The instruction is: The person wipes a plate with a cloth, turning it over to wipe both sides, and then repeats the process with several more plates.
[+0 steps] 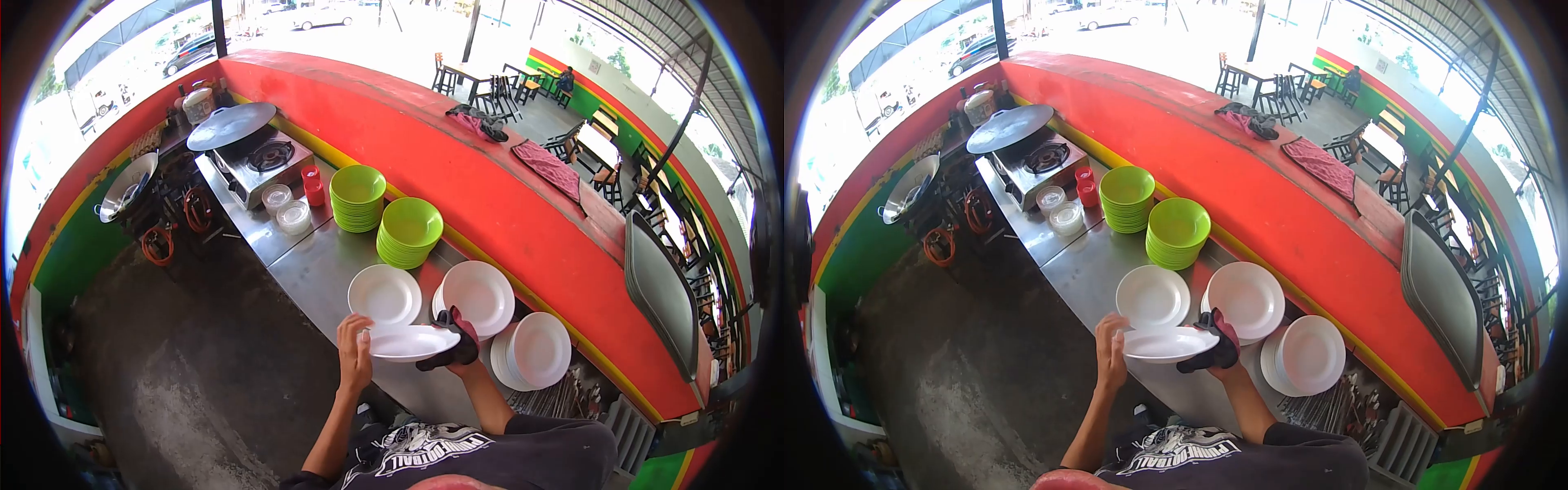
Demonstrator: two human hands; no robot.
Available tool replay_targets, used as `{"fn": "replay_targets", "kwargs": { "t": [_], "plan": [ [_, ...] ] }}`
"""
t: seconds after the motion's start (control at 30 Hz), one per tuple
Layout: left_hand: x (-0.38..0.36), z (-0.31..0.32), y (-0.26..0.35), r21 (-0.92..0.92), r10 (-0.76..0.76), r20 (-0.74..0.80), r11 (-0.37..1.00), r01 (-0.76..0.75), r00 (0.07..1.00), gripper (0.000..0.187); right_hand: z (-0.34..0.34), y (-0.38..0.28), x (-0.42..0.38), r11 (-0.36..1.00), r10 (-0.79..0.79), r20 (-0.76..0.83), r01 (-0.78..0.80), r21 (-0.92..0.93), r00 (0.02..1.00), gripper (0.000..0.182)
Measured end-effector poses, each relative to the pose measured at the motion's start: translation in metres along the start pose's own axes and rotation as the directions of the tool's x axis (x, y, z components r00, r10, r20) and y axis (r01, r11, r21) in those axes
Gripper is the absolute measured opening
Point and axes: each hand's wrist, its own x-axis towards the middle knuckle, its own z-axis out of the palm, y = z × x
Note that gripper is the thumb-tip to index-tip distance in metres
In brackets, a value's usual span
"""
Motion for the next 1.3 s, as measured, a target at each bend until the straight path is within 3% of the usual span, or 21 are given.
{"fn": "replay_targets", "kwargs": {
  "t": [0.03, 0.1, 0.2, 0.23, 0.3, 0.33, 0.37, 0.47, 0.6, 0.73, 0.93, 1.1, 1.2, 1.3],
  "plan": [
    [-0.004, 0.003, -0.008, -0.181, -0.167, -0.003, 0.970, 0.163, 0.986, 0.033, -0.003, 0.003, -0.001, 0.998, -0.047, -0.010, 0.047, -0.042, 0.999, 0.032],
    [-0.017, 0.010, -0.032, -0.504, -0.475, 0.081, 0.739, 0.447, 0.876, 0.063, -0.007, 0.005, 0.000, 0.988, -0.083, 0.034, 0.087, -0.125, 0.996, 0.042],
    [-0.031, 0.012, -0.073, -0.725, -0.748, 0.290, 0.235, 0.647, 0.597, 0.077, -0.016, 0.021, 0.007, 0.927, -0.244, 0.051, 0.249, -0.282, 0.968, 0.044],
    [-0.022, 0.006, -0.060, -0.710, -0.782, 0.368, 0.113, 0.695, 0.503, 0.071, -0.031, 0.026, 0.017, 0.763, -0.337, 0.201, 0.392, -0.514, 0.920, 0.043],
    [-0.032, 0.012, -0.091, -0.699, -0.703, 0.396, 0.187, 0.691, 0.591, 0.068, -0.054, 0.034, 0.020, 0.960, -0.159, -0.072, 0.137, -0.243, 0.985, 0.044],
    [-0.033, 0.016, -0.103, -0.694, -0.661, 0.407, 0.225, 0.684, 0.630, 0.067, -0.058, 0.036, 0.021, 0.998, -0.030, -0.179, 0.018, -0.068, 0.983, 0.044],
    [-0.034, 0.021, -0.115, -0.699, -0.660, 0.389, 0.242, 0.673, 0.642, 0.065, -0.062, 0.043, 0.023, 0.964, -0.142, -0.283, 0.067, -0.258, 0.949, 0.035],
    [-0.037, 0.033, -0.137, -0.704, -0.663, 0.323, 0.309, 0.639, 0.676, 0.060, -0.102, 0.061, 0.041, 0.884, -0.232, -0.242, 0.101, -0.456, 0.942, 0.030],
    [-0.039, 0.051, -0.152, -0.639, -0.643, 0.216, 0.476, 0.604, 0.735, 0.062, -0.078, 0.069, 0.047, 0.819, -0.343, -0.310, 0.121, -0.560, 0.887, 0.028],
    [-0.041, 0.067, -0.166, -0.470, -0.558, 0.118, 0.697, 0.541, 0.821, 0.063, -0.084, 0.082, 0.050, 0.770, -0.306, -0.374, -0.004, -0.639, 0.876, 0.045],
    [-0.047, 0.082, -0.184, -0.280, -0.529, 0.038, 0.809, 0.517, 0.848, 0.064, -0.093, 0.096, 0.048, 0.427, -0.444, -0.196, 0.014, -0.904, 0.875, 0.054],
    [-0.046, 0.090, -0.192, -0.158, -0.445, 0.041, 0.881, 0.445, 0.895, 0.065, -0.099, 0.092, 0.044, 0.211, -0.511, -0.107, 0.004, -0.977, 0.853, 0.052],
    [-0.045, 0.094, -0.194, -0.070, -0.404, 0.069, 0.910, 0.409, 0.912, 0.066, -0.116, 0.097, 0.040, 0.047, -0.595, 0.030, 0.072, -0.996, 0.803, 0.054],
    [-0.045, 0.094, -0.188, 0.047, -0.381, 0.043, 0.924, 0.379, 0.924, 0.065, -0.124, 0.101, 0.031, -0.002, -0.622, 0.048, 0.060, -0.998, 0.782, 0.053]
  ]
}}
